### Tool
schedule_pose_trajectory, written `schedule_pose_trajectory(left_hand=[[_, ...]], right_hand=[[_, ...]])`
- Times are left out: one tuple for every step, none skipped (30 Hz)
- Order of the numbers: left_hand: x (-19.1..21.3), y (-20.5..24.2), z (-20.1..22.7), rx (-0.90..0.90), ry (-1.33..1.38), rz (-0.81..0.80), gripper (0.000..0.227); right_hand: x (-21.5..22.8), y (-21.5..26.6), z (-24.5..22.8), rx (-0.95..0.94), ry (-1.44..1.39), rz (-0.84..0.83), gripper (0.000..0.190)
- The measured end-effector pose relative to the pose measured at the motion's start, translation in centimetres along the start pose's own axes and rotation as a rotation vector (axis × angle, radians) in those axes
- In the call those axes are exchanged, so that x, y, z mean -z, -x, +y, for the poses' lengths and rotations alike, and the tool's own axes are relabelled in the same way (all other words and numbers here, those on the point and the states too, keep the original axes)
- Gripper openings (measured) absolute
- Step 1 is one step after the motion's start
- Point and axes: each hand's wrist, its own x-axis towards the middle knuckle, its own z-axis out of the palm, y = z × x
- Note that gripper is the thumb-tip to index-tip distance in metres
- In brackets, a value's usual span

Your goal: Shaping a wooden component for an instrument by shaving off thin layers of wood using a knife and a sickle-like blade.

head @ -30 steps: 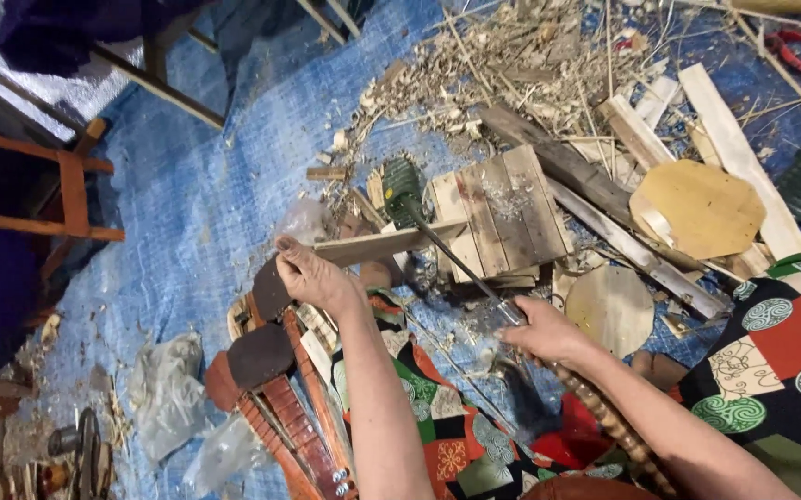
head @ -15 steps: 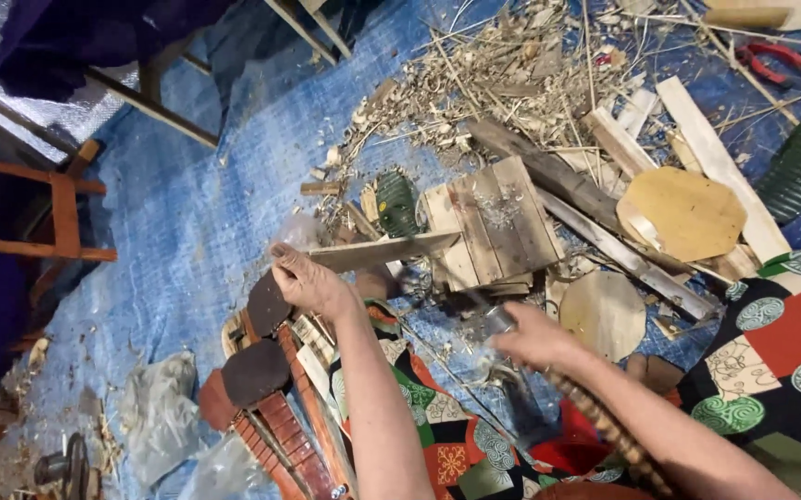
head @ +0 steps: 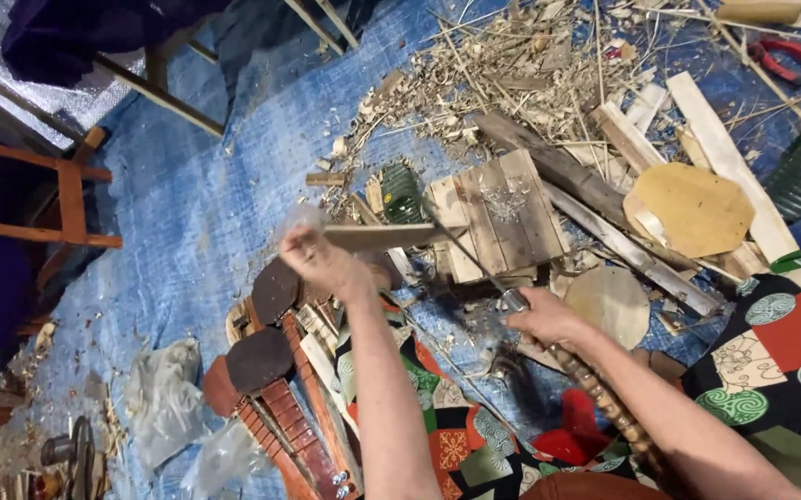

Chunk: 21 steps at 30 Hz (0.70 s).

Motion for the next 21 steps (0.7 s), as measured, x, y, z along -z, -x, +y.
schedule_pose_trajectory(left_hand=[[0.3, 0.2, 0.0, -0.003, -0.006, 0.002, 0.035], [0.3, 0.4, 0.1, 0.094, 0.135, -0.136, 0.047], [0.3, 0.5, 0.2, 0.190, 0.276, -0.275, 0.060], [0.3, 0.8, -0.5, 0.188, 0.283, -0.271, 0.060], [0.3, 1.0, -1.2, 0.198, 0.220, -0.390, 0.059], [0.5, 1.3, -1.9, 0.209, 0.153, -0.506, 0.058], [0.7, 2.3, -3.4, 0.209, 0.157, -0.498, 0.058], [0.7, 3.2, -5.0, 0.276, 0.034, -0.530, 0.044], [0.7, 4.2, -6.7, 0.343, -0.090, -0.560, 0.030], [0.7, 4.6, -6.2, 0.342, -0.086, -0.563, 0.030], [0.6, 5.0, -5.7, 0.306, -0.054, -0.469, 0.022], [0.4, 5.7, -5.4, 0.276, -0.019, -0.380, 0.015], [0.1, 5.0, -5.6, 0.279, -0.013, -0.388, 0.015], [0.4, 4.6, -5.8, 0.296, -0.002, -0.346, 0.021], [0.6, 4.1, -6.0, 0.313, 0.009, -0.303, 0.027], [0.7, 3.3, -6.0, 0.315, 0.004, -0.303, 0.027], [0.7, 2.5, -5.9, 0.306, 0.039, -0.221, 0.037], [0.7, 1.3, -5.7, 0.289, 0.074, -0.143, 0.048], [1.3, 0.5, -4.3, 0.285, 0.070, -0.146, 0.048], [1.5, -0.3, -3.0, 0.268, 0.102, -0.110, 0.049], [1.8, -1.1, -1.6, 0.252, 0.133, -0.073, 0.049]], right_hand=[[0.1, 0.4, -0.1, -0.002, 0.000, -0.006, 0.028], [0.3, 0.8, -0.5, 0.007, -0.013, 0.009, 0.027], [0.5, 1.2, -0.9, 0.016, -0.025, 0.023, 0.025], [0.6, 0.9, -0.4, 0.021, -0.019, 0.025, 0.025], [0.8, 0.5, 0.0, 0.037, -0.033, 0.023, 0.025], [0.9, 0.3, 0.5, 0.049, -0.044, 0.018, 0.024], [0.9, -0.3, 1.2, 0.050, -0.035, 0.017, 0.024], [0.9, -1.0, 1.9, 0.067, -0.042, -0.001, 0.021], [0.9, -1.8, 2.6, 0.084, -0.050, -0.020, 0.019], [0.4, -0.2, 1.3, 0.087, -0.051, -0.016, 0.019], [0.0, 1.3, 0.0, 0.092, -0.048, -0.044, 0.017], [-0.2, 2.8, -1.1, 0.095, -0.048, -0.066, 0.015], [-0.3, 3.8, -1.9, 0.097, -0.052, -0.055, 0.015], [-0.3, 5.0, -2.6, 0.124, -0.080, -0.079, 0.016], [-0.4, 6.1, -3.2, 0.150, -0.108, -0.102, 0.016], [-0.1, 6.0, -3.0, 0.145, -0.110, -0.103, 0.016], [0.3, 6.0, -2.8, 0.158, -0.131, -0.110, 0.018], [0.4, 5.9, -2.7, 0.176, -0.157, -0.118, 0.020], [0.6, 4.9, -2.0, 0.177, -0.163, -0.122, 0.020], [1.1, 4.0, -1.4, 0.152, -0.113, -0.064, 0.019], [1.5, 3.0, -0.7, 0.128, -0.064, -0.007, 0.020]])
